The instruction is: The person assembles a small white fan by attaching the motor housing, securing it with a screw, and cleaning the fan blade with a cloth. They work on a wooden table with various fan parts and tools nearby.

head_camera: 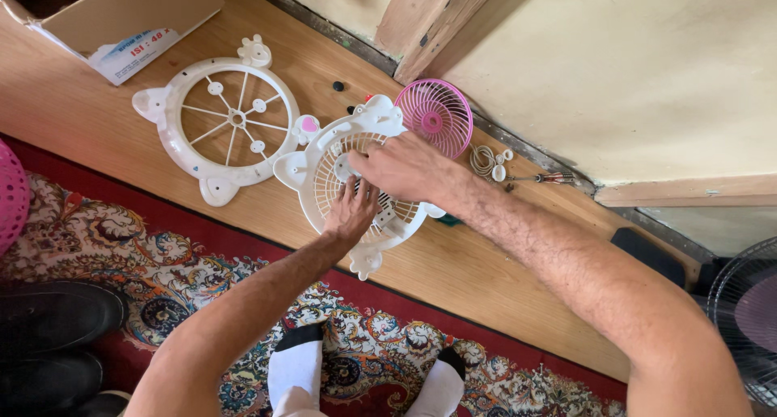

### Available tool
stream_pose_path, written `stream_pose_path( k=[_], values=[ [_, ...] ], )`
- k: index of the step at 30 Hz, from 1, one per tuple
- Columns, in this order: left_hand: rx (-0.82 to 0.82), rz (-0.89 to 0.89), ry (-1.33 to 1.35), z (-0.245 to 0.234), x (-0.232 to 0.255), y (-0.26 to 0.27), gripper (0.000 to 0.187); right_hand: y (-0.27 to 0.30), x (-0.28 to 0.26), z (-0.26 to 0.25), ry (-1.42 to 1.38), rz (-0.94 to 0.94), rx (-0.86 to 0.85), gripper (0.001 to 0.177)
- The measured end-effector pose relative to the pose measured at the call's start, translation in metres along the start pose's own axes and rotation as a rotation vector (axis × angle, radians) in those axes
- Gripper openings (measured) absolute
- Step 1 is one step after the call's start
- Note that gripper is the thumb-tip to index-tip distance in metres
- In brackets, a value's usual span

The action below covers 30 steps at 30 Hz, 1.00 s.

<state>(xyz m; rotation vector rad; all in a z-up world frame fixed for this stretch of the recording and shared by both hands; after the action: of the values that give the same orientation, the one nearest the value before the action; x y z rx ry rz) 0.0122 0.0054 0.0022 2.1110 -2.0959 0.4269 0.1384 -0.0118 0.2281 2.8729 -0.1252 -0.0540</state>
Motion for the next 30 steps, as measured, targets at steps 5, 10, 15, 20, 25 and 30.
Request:
stream_pose_path(
  k=[5,10,15,20,25,30],
  values=[
    [0.050,0.011,-0.018,0.004,-0.003,0.000,0.059,-0.009,-0.002,0.003,-0.064,0.182,-0.045,0.043],
    [0.064,0.007,0.000,0.004,-0.003,0.000,0.058,-0.009,0.007,-0.004,-0.174,0.474,-0.091,0.045],
    [0.061,0.020,-0.009,0.002,-0.002,-0.001,0.057,0.002,0.025,-0.011,0.096,0.301,-0.016,0.040],
    [0.050,0.033,-0.037,0.008,-0.003,0.000,0.054,0.003,0.029,-0.005,0.204,-0.145,0.207,0.015],
    [-0.006,0.046,-0.061,0.012,-0.005,0.001,0.055,0.000,0.019,-0.001,0.111,-0.140,0.108,0.013],
    [-0.022,0.056,-0.041,0.009,-0.005,0.000,0.054,0.003,0.012,-0.005,-0.074,0.054,-0.015,0.029]
  ],
)
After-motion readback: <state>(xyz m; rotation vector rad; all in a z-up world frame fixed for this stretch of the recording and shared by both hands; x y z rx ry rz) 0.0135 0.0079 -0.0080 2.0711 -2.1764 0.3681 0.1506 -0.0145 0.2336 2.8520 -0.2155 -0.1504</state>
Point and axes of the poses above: each hand's wrist, its own y-axis away from the middle knuckle, its own z-axis out of the palm, x = y × z, the point moved 1 cm from there along -y, towards the middle knuckle, and after that the axes turned 13 degrees about z, right-handed, at the moved point
